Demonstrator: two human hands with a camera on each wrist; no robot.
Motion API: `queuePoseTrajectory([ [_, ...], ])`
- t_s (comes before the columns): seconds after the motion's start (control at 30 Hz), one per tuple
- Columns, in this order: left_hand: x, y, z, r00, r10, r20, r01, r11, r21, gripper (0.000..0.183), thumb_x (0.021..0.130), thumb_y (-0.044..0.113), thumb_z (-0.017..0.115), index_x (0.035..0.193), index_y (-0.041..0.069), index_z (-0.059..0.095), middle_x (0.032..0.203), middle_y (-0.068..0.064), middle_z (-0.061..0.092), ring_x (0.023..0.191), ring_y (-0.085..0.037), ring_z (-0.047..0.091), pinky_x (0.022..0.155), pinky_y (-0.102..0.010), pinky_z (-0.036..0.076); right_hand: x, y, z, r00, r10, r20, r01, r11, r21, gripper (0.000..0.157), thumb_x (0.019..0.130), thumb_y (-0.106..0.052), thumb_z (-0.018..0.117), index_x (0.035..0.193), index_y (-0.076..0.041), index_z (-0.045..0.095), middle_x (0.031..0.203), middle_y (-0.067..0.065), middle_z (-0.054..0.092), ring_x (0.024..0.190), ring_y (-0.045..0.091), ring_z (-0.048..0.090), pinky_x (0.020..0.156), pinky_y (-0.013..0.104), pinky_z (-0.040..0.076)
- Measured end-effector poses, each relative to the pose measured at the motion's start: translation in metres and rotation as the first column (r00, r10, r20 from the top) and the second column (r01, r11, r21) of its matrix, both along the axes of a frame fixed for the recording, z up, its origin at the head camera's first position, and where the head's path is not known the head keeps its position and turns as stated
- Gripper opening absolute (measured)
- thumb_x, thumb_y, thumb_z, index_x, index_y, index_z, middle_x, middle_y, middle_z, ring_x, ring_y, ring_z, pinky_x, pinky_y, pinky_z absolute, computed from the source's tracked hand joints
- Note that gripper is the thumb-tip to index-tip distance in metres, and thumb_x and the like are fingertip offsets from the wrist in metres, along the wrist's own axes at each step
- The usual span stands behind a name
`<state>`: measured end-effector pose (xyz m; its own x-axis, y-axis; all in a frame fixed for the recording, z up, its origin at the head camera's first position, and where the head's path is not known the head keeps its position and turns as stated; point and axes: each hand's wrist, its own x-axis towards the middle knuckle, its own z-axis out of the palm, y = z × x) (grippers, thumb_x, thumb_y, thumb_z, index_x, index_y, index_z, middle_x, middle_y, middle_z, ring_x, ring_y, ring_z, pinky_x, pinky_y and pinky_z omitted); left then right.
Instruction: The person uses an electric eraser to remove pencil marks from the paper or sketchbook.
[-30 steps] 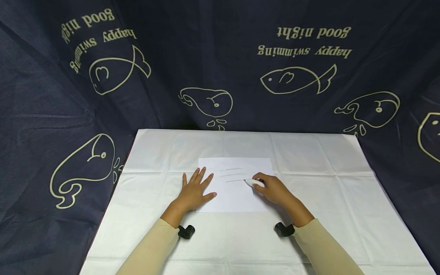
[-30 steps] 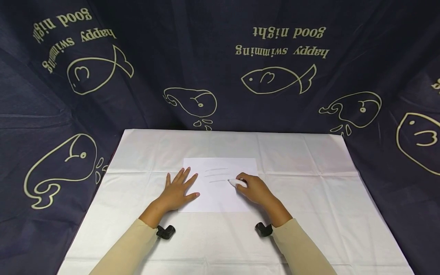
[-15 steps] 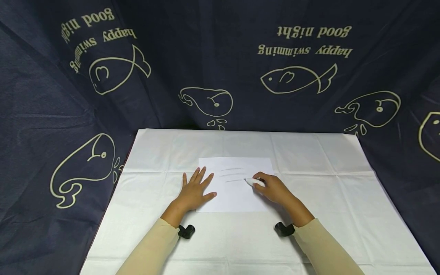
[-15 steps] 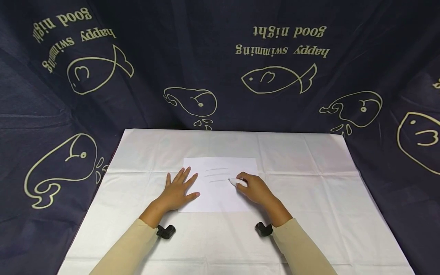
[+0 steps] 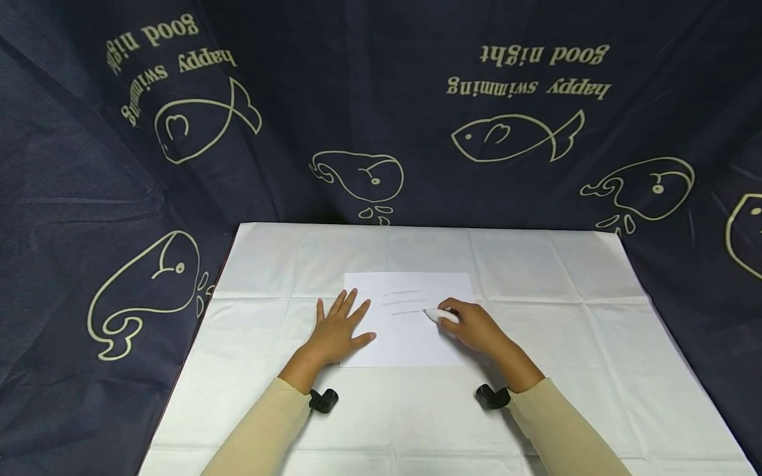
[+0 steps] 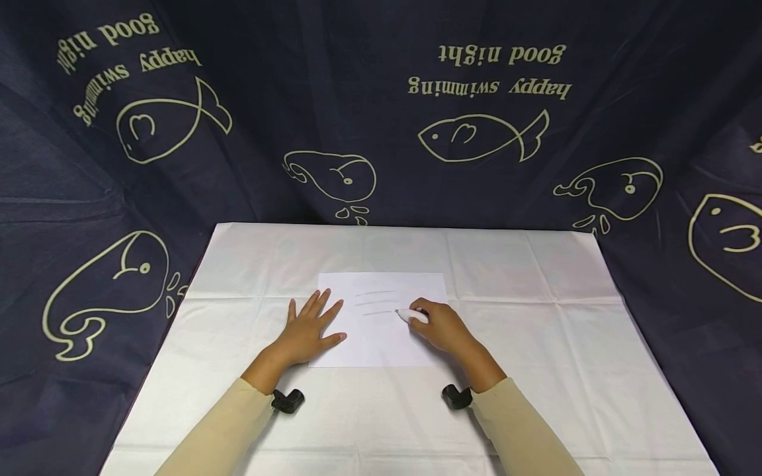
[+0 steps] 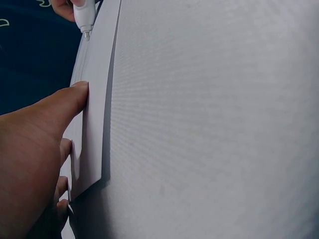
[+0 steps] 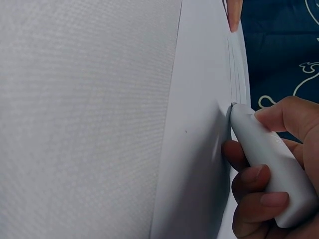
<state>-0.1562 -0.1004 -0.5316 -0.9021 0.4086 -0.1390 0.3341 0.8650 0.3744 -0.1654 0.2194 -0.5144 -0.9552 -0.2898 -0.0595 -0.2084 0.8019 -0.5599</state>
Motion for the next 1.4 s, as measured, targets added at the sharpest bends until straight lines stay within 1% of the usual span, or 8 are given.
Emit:
queuePoseTrajectory([
  [0.23,-0.0002,-0.0001,0.0001,1.000,-0.005,-0.007,0.005,1.000,0.001,0.075,0.099,0.060,0.051,0.161,0.024,0.029,0.172,-0.009,0.010,0.160,-0.034,0.004,0.119,-0.074,-0.003,-0.0001,0.0004,0.0005,1.000,0.011,0.001,-0.011,1.000,-0.009,0.024,0.096,-0.021,0.069,0.118,-0.012,0.070,0.105,0.011,0.075,0.082,0.018,0.059,0.081,0.043,0.052],
  [0.47,-0.0004,-0.0004,-0.0001,1.000,-0.005,-0.008,0.005,1.000,-0.006,0.075,0.099,0.060,0.051,0.161,0.025,0.029,0.172,-0.009,0.010,0.160,-0.033,0.004,0.119,-0.074,-0.003,-0.0012,-0.0001,0.0009,1.000,-0.004,0.003,0.004,1.000,-0.004,0.025,0.096,-0.021,0.069,0.119,-0.012,0.070,0.106,0.011,0.075,0.085,0.019,0.061,0.082,0.045,0.053],
  [0.7,-0.0012,0.0000,-0.0008,1.000,-0.004,-0.014,0.004,1.000,-0.020,0.074,0.099,0.061,0.051,0.161,0.026,0.029,0.172,-0.008,0.010,0.160,-0.033,0.004,0.119,-0.074,-0.002,-0.0007,-0.0010,0.0012,1.000,0.012,0.000,-0.012,1.000,-0.014,0.024,0.096,-0.021,0.069,0.118,-0.013,0.070,0.109,0.012,0.075,0.090,0.020,0.064,0.085,0.046,0.054],
  [0.93,-0.0016,0.0003,-0.0010,1.000,-0.003,-0.016,0.003,1.000,-0.017,0.075,0.099,0.060,0.051,0.161,0.026,0.029,0.172,-0.008,0.010,0.160,-0.033,0.005,0.119,-0.074,-0.002,-0.0006,-0.0015,0.0024,1.000,0.002,0.016,-0.002,1.000,-0.016,0.025,0.096,-0.022,0.069,0.119,-0.013,0.070,0.099,0.009,0.074,0.074,0.017,0.052,0.076,0.038,0.048],
  [1.07,-0.0012,0.0003,0.0000,1.000,-0.001,-0.013,0.001,1.000,-0.015,0.074,0.099,0.060,0.052,0.161,0.025,0.029,0.172,-0.008,0.010,0.160,-0.033,0.005,0.119,-0.074,-0.002,-0.0008,-0.0025,0.0020,1.000,0.016,0.016,-0.015,1.000,-0.014,0.025,0.095,-0.023,0.070,0.118,-0.013,0.070,0.104,0.010,0.075,0.080,0.017,0.058,0.080,0.041,0.051],
  [1.17,-0.0007,0.0004,0.0009,1.000,0.000,-0.011,-0.001,1.000,-0.014,0.074,0.099,0.060,0.052,0.161,0.025,0.030,0.172,-0.008,0.010,0.160,-0.034,0.005,0.119,-0.074,-0.003,-0.0009,-0.0032,0.0021,1.000,0.018,0.025,-0.018,1.000,-0.013,0.025,0.096,-0.023,0.069,0.119,-0.014,0.070,0.103,0.009,0.075,0.078,0.016,0.056,0.078,0.039,0.050],
  [1.27,-0.0005,0.0005,0.0009,1.000,0.001,-0.008,-0.001,1.000,-0.011,0.074,0.099,0.060,0.052,0.161,0.025,0.030,0.172,-0.008,0.010,0.160,-0.033,0.005,0.119,-0.074,-0.004,-0.0011,-0.0031,0.0019,0.999,0.009,0.035,-0.008,1.000,-0.020,0.025,0.096,-0.023,0.069,0.120,-0.014,0.069,0.098,0.007,0.074,0.072,0.016,0.050,0.074,0.036,0.046],
  [1.4,-0.0002,0.0003,0.0003,1.000,-0.001,-0.004,0.001,1.000,-0.002,0.074,0.099,0.060,0.052,0.161,0.025,0.030,0.172,-0.008,0.009,0.160,-0.033,0.004,0.119,-0.074,-0.004,-0.0003,-0.0030,0.0018,1.000,0.015,0.020,-0.015,1.000,-0.015,0.025,0.096,-0.022,0.069,0.119,-0.013,0.070,0.097,0.007,0.074,0.074,0.015,0.052,0.075,0.037,0.047],
])
